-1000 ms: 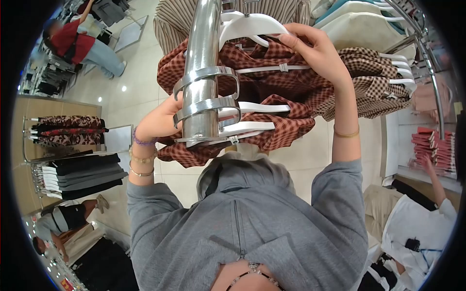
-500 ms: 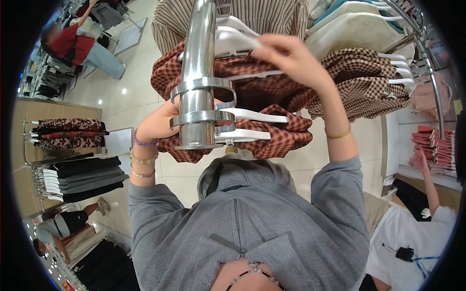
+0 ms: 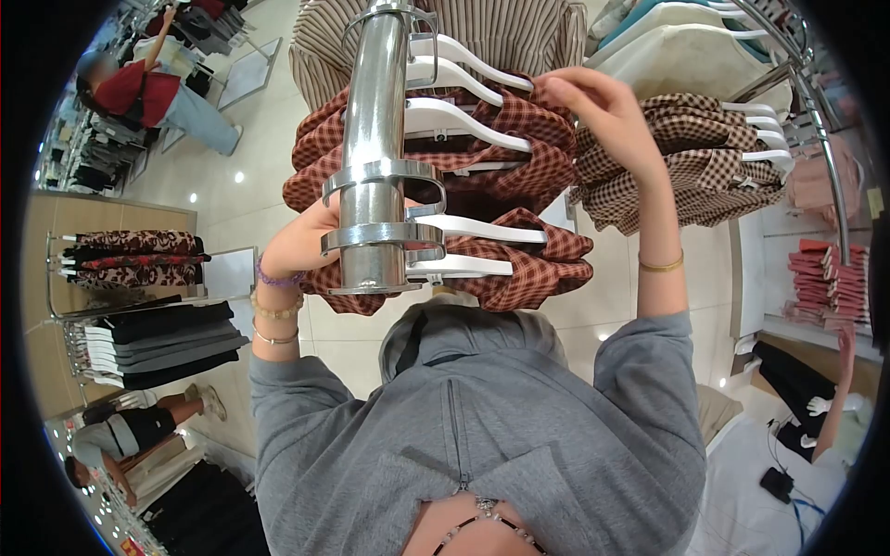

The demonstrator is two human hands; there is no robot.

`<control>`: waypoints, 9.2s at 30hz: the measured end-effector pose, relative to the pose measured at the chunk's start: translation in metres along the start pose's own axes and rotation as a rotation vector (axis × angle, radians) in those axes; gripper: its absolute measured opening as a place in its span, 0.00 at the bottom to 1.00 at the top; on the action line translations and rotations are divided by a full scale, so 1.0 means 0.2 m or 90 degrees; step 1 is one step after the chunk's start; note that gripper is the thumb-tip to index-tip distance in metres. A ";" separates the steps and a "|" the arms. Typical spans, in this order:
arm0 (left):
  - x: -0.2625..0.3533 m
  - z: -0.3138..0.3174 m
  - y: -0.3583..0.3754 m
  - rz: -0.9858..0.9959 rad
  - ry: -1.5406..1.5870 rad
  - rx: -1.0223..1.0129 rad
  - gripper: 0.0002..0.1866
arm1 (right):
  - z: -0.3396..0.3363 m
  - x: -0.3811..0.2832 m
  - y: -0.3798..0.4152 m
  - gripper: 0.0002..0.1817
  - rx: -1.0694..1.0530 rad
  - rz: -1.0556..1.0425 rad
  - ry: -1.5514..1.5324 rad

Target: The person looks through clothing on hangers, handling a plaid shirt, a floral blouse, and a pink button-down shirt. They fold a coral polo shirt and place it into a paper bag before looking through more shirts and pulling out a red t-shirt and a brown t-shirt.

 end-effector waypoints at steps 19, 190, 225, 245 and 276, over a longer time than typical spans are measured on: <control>0.03 0.01 -0.03 -0.003 0.067 -0.030 0.20 | 0.08 0.09 0.29 0.23 -0.119 0.180 0.101; -0.02 -0.03 0.06 0.010 -0.095 0.403 0.09 | -0.37 -0.13 -0.27 0.14 0.011 0.085 -0.049; 0.09 0.13 -0.16 0.038 -0.243 0.100 0.24 | -0.76 -0.67 1.01 0.21 0.082 0.255 0.380; 0.13 0.25 -0.05 -0.049 -0.249 0.086 0.24 | -0.75 -0.44 0.83 0.20 0.031 0.264 0.330; 0.11 0.32 0.09 -0.253 -0.183 -0.084 0.14 | 0.05 -0.54 0.28 0.20 -0.041 -0.087 0.200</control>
Point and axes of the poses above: each hand's wrist, its own y-axis away from the middle knuckle, its own z-axis out of the palm, x = y × z, the point moved 6 cm from there along -y, towards the middle knuckle, and after that the axes turned 3 degrees about -z, right-handed, at the moved point
